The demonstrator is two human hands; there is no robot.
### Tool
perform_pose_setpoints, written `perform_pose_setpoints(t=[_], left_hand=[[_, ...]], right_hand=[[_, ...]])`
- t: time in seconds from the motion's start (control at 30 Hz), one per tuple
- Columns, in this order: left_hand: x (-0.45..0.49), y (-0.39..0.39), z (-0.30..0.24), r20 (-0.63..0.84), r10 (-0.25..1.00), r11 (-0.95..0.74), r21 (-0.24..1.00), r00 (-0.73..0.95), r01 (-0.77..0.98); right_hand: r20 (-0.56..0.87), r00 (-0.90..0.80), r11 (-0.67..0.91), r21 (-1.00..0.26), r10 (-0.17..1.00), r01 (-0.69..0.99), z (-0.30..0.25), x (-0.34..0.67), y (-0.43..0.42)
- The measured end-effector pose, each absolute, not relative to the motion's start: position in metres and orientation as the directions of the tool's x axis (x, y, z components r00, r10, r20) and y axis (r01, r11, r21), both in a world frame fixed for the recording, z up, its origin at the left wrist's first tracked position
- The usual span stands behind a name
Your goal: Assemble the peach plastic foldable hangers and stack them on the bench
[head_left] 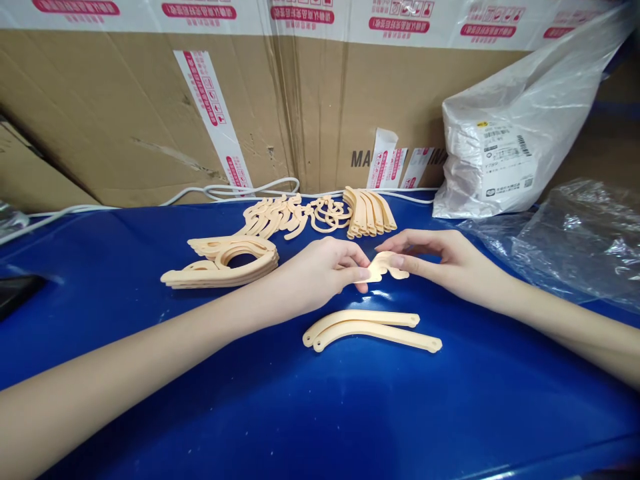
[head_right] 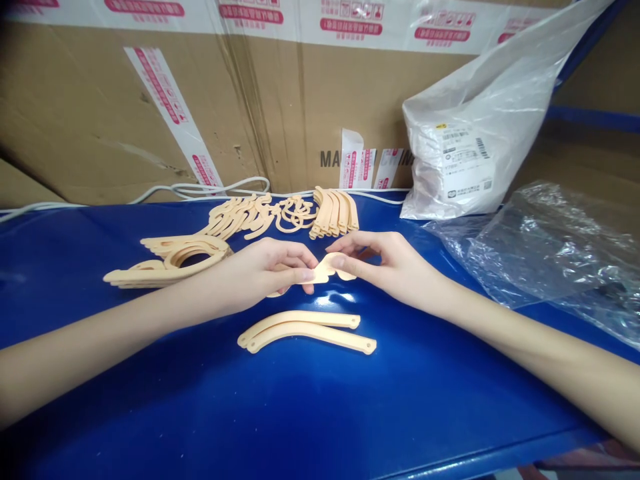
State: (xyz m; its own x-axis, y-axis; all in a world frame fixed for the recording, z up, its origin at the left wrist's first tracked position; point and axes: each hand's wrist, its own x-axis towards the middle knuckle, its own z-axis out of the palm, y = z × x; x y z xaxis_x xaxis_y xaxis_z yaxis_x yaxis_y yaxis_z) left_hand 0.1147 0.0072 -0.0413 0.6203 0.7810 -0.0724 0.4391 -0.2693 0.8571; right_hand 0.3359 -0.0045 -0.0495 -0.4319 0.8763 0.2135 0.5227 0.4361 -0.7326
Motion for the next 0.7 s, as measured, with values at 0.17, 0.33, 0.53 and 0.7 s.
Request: perform_pose_setpoints(t=[0.17, 0.33, 0.53, 0.7], left_hand=[[0.114, 0.001, -0.043, 0.027, 0.797, -0.412, 0.755, 0.604, 0.510], [0.111, 0.004, -0.040, 0.208, 0.775, -0.616, 0.463, 0.597, 0.638], [0.095, 0.001, -0.035, 0.351, 0.689, -0.722, 0.261, 0.634, 0.641], [0.071, -0.017, -0.040, 0.269, 0.649, -0.757, 0.133, 0.712, 0.640]], right_hand=[[0.160, -0.450, 0.384, -0.796, 0.879, 0.468, -0.050, 0.334, -0.005], [0.077, -0.403, 0.260, -0.868, 0.912, 0.423, -0.053, 0.344, 0.003], [-0.010, -0.367, 0.168, -0.877, 0.930, 0.451, -0.053, 0.352, 0.015], [0.011, -0.361, 0.219, -0.811, 0.932, 0.542, -0.055, 0.357, 0.021]])
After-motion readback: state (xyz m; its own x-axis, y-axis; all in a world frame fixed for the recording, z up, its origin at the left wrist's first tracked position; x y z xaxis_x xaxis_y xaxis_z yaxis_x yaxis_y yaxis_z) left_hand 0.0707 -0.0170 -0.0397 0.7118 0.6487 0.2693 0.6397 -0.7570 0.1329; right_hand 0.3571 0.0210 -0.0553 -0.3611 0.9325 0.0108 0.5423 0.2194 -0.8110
